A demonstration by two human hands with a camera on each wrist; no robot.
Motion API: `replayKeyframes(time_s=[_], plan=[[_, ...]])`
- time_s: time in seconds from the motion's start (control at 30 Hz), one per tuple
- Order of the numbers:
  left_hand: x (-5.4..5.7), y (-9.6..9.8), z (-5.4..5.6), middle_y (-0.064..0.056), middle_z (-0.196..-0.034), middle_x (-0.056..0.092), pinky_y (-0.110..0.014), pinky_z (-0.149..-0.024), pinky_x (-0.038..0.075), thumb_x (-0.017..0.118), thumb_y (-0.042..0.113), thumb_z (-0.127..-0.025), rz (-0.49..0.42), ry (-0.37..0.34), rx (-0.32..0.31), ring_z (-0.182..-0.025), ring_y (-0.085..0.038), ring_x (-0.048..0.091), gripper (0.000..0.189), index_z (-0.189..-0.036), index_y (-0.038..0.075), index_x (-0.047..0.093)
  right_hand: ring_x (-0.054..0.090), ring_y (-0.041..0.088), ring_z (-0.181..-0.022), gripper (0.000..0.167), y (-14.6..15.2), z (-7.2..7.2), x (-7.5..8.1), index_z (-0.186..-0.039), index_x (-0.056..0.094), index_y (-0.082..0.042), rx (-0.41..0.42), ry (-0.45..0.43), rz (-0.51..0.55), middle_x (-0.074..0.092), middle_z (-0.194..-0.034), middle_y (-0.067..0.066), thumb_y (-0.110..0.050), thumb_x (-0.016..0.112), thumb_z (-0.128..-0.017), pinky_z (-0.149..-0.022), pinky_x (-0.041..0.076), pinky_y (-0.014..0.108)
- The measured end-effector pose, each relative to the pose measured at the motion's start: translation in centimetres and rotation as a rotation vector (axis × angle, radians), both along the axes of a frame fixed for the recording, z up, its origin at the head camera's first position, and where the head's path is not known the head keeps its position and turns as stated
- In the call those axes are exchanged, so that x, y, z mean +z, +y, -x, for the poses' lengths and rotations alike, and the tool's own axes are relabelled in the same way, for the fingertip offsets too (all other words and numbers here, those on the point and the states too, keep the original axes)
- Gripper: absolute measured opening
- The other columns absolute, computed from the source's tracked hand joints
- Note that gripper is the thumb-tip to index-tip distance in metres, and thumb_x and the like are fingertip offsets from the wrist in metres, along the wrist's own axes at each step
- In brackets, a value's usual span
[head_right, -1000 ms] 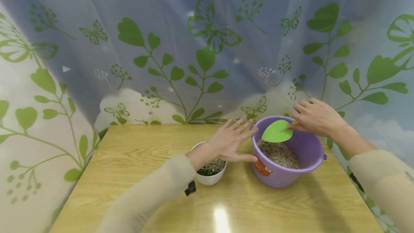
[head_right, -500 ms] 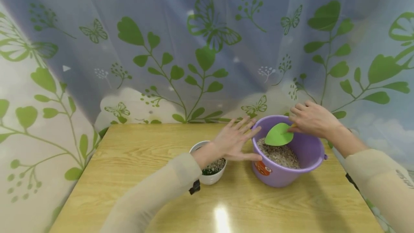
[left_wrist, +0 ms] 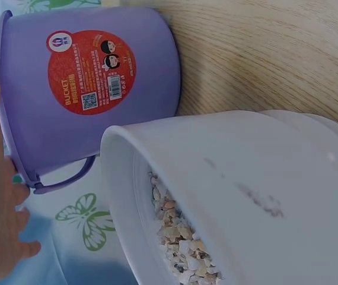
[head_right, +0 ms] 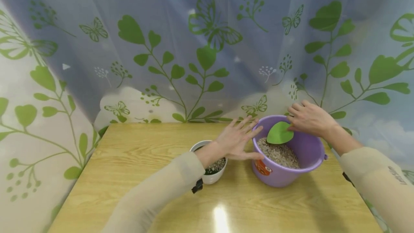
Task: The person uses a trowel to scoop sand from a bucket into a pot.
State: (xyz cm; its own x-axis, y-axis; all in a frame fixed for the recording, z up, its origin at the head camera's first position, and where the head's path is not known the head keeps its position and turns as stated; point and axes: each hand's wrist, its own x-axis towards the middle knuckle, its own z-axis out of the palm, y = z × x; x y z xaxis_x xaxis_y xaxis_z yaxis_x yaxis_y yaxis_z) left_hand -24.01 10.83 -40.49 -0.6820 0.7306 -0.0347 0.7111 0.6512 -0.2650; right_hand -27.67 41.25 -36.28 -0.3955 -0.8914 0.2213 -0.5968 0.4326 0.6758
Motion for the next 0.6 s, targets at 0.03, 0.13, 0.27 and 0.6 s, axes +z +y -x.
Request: replayKeyframes(time_s=[0.03, 0.13, 0.27, 0.6], plan=[[0.00, 0.02, 0.02, 0.001, -0.180, -0.003, -0.051, -0.138, 0.011, 0.018, 0.093, -0.092, 0.001, -0.001, -0.001, -0.169, -0.024, -0.001, 0.104, -0.171, 0.028, 0.001, 0.042, 0.022, -0.071, 0.084, -0.02, 0.06, -0.05, -0.073, 0.055, -0.013, 0.001, 0.006, -0.005, 0.052, -0.077, 0.005, -0.063, -0.004, -0.107, -0.059, 0.036, 0.037], [0.00, 0.07, 0.03, 0.001, -0.180, -0.004, -0.051, -0.138, 0.011, 0.016, 0.094, -0.092, 0.007, 0.000, 0.000, -0.169, -0.024, -0.002, 0.104, -0.171, 0.028, 0.000, 0.043, 0.022, -0.071, 0.085, -0.11, 0.18, -0.16, -0.073, 0.056, -0.013, 0.001, 0.013, -0.016, 0.052, -0.077, 0.005, -0.062, -0.006, -0.107, -0.059, 0.036, 0.036], [-0.08, 0.13, 0.03, 0.001, -0.180, -0.003, -0.051, -0.138, 0.011, 0.016, 0.093, -0.092, 0.000, 0.002, 0.000, -0.169, -0.024, 0.000, 0.104, -0.171, 0.028, 0.002, 0.043, 0.022, -0.071, 0.085, -0.25, 0.36, -0.23, -0.074, 0.056, -0.013, 0.002, 0.014, -0.024, 0.053, -0.078, 0.005, -0.062, -0.005, -0.108, -0.059, 0.037, 0.036], [-0.34, 0.22, 0.04, 0.001, -0.180, -0.003, -0.051, -0.139, 0.010, 0.016, 0.092, -0.093, -0.011, 0.007, 0.003, -0.169, -0.024, 0.001, 0.102, -0.172, 0.028, 0.004, 0.048, 0.022, -0.074, 0.046, -0.58, 0.80, -0.65, -0.075, 0.054, -0.014, 0.025, 0.006, -0.077, 0.057, -0.081, 0.005, -0.059, 0.056, -0.083, -0.062, 0.040, 0.034]])
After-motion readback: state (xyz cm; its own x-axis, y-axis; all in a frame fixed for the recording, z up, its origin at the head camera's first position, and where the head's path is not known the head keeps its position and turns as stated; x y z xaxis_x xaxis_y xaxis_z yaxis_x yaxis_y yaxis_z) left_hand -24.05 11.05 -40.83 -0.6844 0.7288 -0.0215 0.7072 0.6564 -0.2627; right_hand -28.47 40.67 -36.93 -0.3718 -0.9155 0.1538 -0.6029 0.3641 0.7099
